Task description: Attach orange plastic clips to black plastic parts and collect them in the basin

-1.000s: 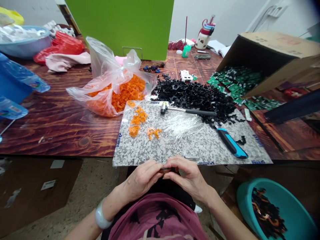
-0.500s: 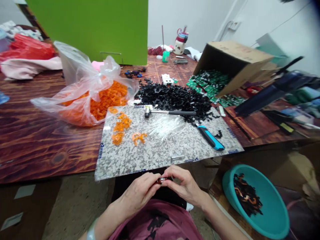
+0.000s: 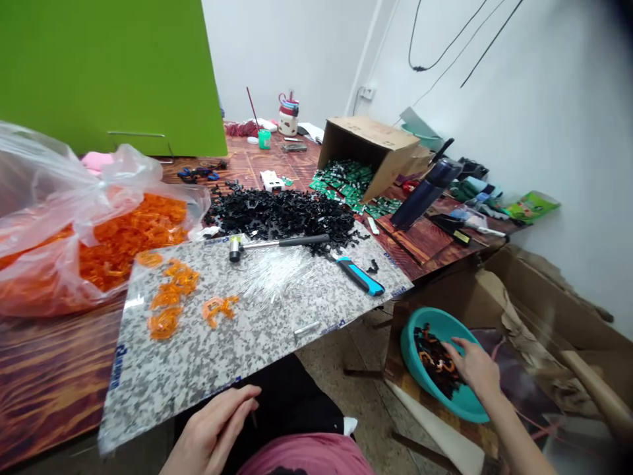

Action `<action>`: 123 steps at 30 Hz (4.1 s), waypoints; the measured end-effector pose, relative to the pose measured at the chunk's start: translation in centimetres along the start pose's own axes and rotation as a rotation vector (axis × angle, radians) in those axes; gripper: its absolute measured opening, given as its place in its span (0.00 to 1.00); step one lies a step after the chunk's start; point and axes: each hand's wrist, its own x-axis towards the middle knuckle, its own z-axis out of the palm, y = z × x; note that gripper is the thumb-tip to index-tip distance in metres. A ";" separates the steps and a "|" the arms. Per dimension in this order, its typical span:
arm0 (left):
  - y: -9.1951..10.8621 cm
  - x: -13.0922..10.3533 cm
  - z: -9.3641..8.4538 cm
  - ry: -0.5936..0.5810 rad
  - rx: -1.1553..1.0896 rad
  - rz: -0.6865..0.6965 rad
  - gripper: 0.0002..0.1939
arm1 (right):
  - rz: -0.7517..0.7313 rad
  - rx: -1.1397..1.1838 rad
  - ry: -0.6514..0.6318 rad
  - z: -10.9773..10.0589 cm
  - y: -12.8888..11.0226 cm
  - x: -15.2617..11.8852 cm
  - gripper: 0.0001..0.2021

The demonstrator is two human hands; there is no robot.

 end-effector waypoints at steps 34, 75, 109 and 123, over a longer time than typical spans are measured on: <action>3.9 2.2 0.4 0.380 -0.659 -0.567 0.20 | -0.578 0.942 -0.924 2.7 -32.0 -9.4 0.14; 3.3 2.6 1.3 0.467 -0.698 -0.605 0.17 | -0.982 0.827 -0.593 2.3 -31.8 -12.5 0.04; 3.8 2.9 0.8 0.652 -0.627 -0.591 0.07 | -0.921 0.856 -0.485 0.8 -27.2 -10.2 0.05; 3.0 4.5 0.1 0.850 -0.521 -0.532 0.05 | -0.361 0.487 -1.074 5.9 -8.7 -14.9 0.09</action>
